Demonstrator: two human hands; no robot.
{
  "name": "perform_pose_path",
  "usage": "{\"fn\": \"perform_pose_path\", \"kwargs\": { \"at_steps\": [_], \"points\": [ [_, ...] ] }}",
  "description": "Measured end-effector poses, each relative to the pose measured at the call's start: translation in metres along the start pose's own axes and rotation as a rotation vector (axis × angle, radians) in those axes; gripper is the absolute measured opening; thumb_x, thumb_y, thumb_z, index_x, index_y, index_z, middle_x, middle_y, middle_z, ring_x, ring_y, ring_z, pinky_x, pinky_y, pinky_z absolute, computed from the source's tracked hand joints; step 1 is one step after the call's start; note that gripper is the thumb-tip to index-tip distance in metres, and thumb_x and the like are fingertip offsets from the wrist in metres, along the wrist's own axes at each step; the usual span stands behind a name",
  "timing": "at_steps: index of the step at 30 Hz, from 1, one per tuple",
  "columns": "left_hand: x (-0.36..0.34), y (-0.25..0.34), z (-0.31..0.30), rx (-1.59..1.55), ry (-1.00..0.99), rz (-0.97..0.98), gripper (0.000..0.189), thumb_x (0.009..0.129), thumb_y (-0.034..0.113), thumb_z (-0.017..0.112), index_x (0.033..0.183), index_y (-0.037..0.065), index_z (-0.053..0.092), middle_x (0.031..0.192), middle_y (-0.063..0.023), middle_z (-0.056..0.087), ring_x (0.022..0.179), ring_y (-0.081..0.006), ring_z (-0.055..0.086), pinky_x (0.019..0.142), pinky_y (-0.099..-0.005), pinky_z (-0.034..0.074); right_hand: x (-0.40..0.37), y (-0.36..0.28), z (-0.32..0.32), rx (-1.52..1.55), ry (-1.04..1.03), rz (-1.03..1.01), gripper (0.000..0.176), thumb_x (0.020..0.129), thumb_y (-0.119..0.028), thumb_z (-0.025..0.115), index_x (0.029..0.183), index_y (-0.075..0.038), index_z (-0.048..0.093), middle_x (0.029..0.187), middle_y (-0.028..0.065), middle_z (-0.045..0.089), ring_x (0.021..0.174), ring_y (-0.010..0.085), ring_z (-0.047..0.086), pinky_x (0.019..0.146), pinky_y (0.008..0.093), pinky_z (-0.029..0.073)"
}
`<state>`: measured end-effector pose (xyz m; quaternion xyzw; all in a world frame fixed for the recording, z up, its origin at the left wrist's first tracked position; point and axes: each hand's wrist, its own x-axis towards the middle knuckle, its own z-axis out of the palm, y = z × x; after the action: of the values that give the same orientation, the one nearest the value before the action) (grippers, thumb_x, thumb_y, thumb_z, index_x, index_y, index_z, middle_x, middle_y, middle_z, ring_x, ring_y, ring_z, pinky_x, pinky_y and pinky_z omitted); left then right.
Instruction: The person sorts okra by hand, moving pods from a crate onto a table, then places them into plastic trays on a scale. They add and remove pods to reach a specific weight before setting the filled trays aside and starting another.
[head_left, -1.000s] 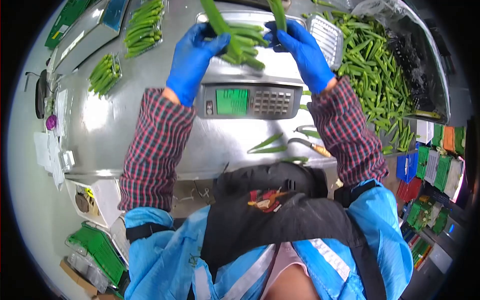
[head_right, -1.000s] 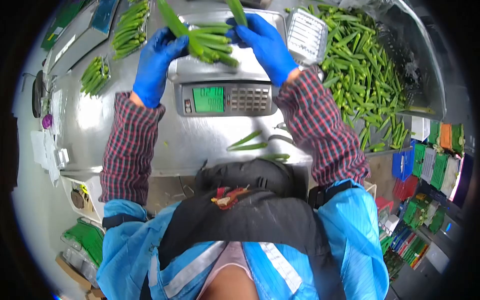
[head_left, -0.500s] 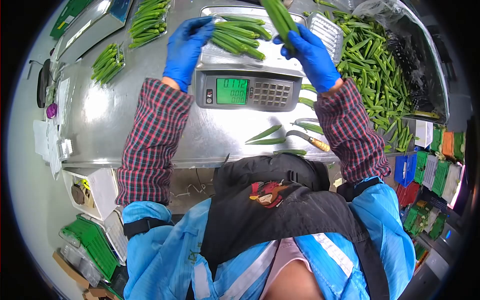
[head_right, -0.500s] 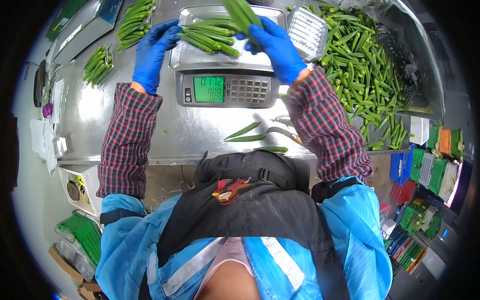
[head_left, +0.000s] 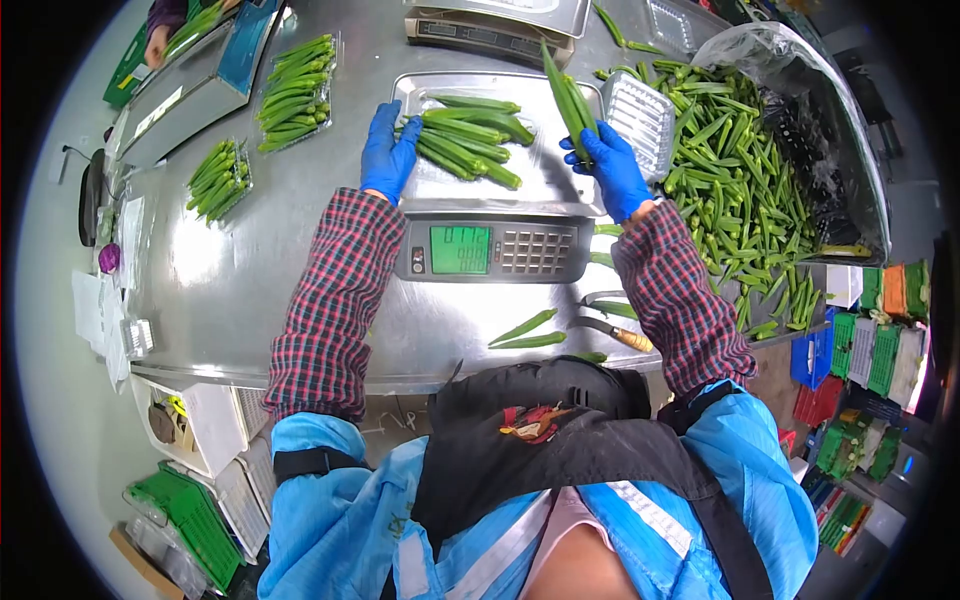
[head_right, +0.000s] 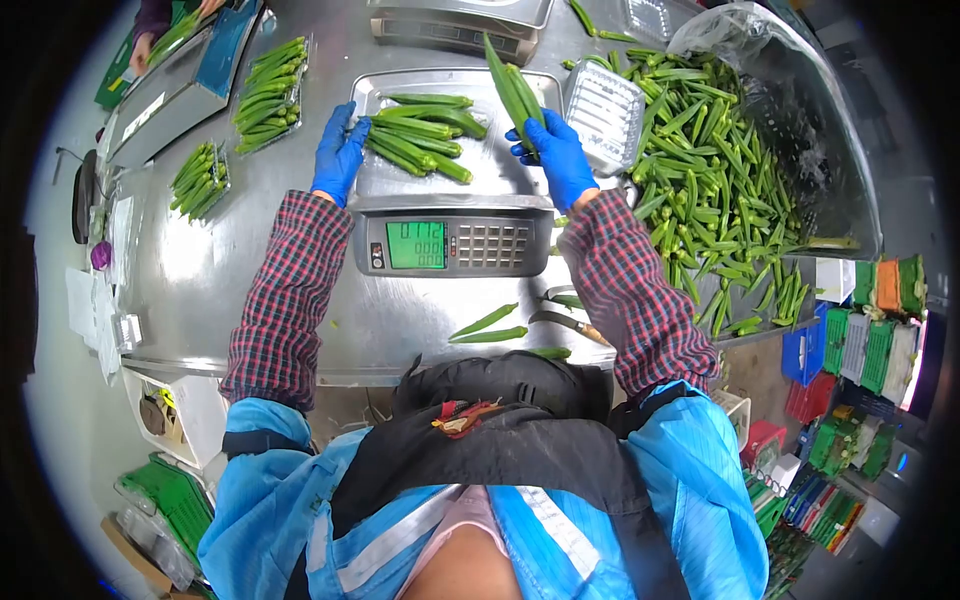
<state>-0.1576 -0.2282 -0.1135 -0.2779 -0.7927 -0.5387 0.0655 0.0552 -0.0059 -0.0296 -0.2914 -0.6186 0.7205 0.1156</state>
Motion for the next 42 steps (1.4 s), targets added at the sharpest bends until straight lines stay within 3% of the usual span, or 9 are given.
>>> {"fn": "perform_pose_path", "kwargs": {
  "at_steps": [1, 6, 9, 13, 18, 20, 29, 36, 42],
  "points": [
    [-0.002, -0.003, 0.002, 0.088, -0.029, 0.020, 0.049, 0.086, 0.030, 0.062, 0.124, 0.002, 0.051, 0.129, -0.0239, 0.046, 0.121, -0.0342, 0.045, 0.100, -0.0379, 0.036, 0.006, 0.001, 0.006, -0.003, 0.003, 0.005, 0.028, 0.095, -0.021, 0.048, 0.118, -0.007, 0.052, 0.093, 0.0059, 0.065, 0.074, 0.0113, 0.058, 0.069, 0.0261, 0.046],
    [-0.016, 0.021, -0.004, 0.160, -0.140, -0.011, 0.054, 0.085, 0.030, 0.061, 0.127, 0.000, 0.045, 0.126, -0.0246, 0.048, 0.120, -0.0374, 0.044, 0.101, -0.0406, 0.036, 0.037, 0.022, 0.028, 0.009, -0.039, 0.010, 0.026, 0.094, -0.020, 0.048, 0.116, -0.007, 0.053, 0.088, 0.0034, 0.064, 0.072, 0.0095, 0.056, 0.067, 0.0245, 0.045],
    [-0.035, 0.037, -0.001, 0.281, -0.104, 0.211, 0.060, 0.083, 0.030, 0.062, 0.132, 0.003, 0.040, 0.129, -0.0238, 0.045, 0.121, -0.0435, 0.039, 0.105, -0.0467, 0.029, 0.047, 0.029, 0.030, -0.019, -0.016, 0.025, 0.025, 0.094, -0.020, 0.048, 0.115, -0.006, 0.053, 0.087, 0.0026, 0.063, 0.071, 0.0090, 0.055, 0.066, 0.0242, 0.045],
    [-0.054, 0.058, -0.005, 0.419, -0.205, 0.157, 0.060, 0.081, 0.026, 0.063, 0.132, 0.003, 0.041, 0.132, -0.0218, 0.043, 0.124, -0.0407, 0.037, 0.105, -0.0457, 0.028, 0.054, 0.025, 0.018, -0.044, -0.072, 0.026, 0.028, 0.095, -0.023, 0.048, 0.118, -0.006, 0.053, 0.091, 0.0018, 0.062, 0.075, 0.0086, 0.055, 0.072, 0.0233, 0.045],
    [-0.038, 0.047, -0.008, 0.265, -0.246, 0.215, 0.059, 0.081, 0.019, 0.062, 0.134, 0.006, 0.040, 0.134, -0.0197, 0.042, 0.124, -0.0420, 0.037, 0.105, -0.0460, 0.028, 0.050, 0.013, 0.013, -0.111, -0.148, -0.014, 0.030, 0.095, -0.024, 0.049, 0.118, -0.006, 0.053, 0.095, 0.0020, 0.062, 0.079, 0.0091, 0.056, 0.073, 0.0240, 0.045],
    [-0.038, 0.045, -0.008, 0.477, -0.327, 0.225, 0.060, 0.081, 0.019, 0.062, 0.134, 0.005, 0.039, 0.136, -0.0200, 0.040, 0.126, -0.0401, 0.035, 0.107, -0.0447, 0.027, 0.050, 0.011, 0.006, -0.129, -0.187, -0.021, 0.030, 0.095, -0.025, 0.049, 0.118, -0.006, 0.053, 0.096, 0.0022, 0.062, 0.081, 0.0093, 0.056, 0.074, 0.0243, 0.045],
    [-0.042, 0.044, -0.018, 0.164, -0.186, 0.148, 0.065, 0.079, 0.012, 0.063, 0.136, 0.005, 0.035, 0.138, -0.0218, 0.037, 0.128, -0.0399, 0.034, 0.107, -0.0429, 0.027, 0.015, -0.005, -0.082, -0.055, 0.139, -0.026, 0.033, 0.093, -0.021, 0.051, 0.121, -0.003, 0.051, 0.097, 0.0066, 0.062, 0.082, 0.0135, 0.058, 0.074, 0.0264, 0.047],
    [-0.047, 0.054, -0.027, 0.346, -0.210, 0.164, 0.064, 0.079, 0.013, 0.063, 0.137, 0.007, 0.035, 0.137, -0.0197, 0.039, 0.127, -0.0396, 0.035, 0.106, -0.0445, 0.028, -0.021, 0.037, -0.197, 0.085, 0.467, -0.010, 0.027, 0.093, -0.016, 0.051, 0.116, -0.002, 0.051, 0.102, 0.0085, 0.061, 0.088, 0.0165, 0.061, 0.074, 0.0284, 0.050],
    [-0.034, 0.057, -0.037, 0.446, -0.142, 0.249, 0.047, 0.078, 0.005, 0.058, 0.124, 0.009, 0.052, 0.122, -0.0143, 0.055, 0.115, -0.0337, 0.048, 0.102, -0.0407, 0.034, -0.038, 0.069, -0.239, -0.117, 0.561, 0.055, 0.025, 0.093, -0.019, 0.050, 0.115, -0.007, 0.053, 0.099, 0.0055, 0.063, 0.085, 0.0145, 0.062, 0.070, 0.0257, 0.049]
  ]
}}
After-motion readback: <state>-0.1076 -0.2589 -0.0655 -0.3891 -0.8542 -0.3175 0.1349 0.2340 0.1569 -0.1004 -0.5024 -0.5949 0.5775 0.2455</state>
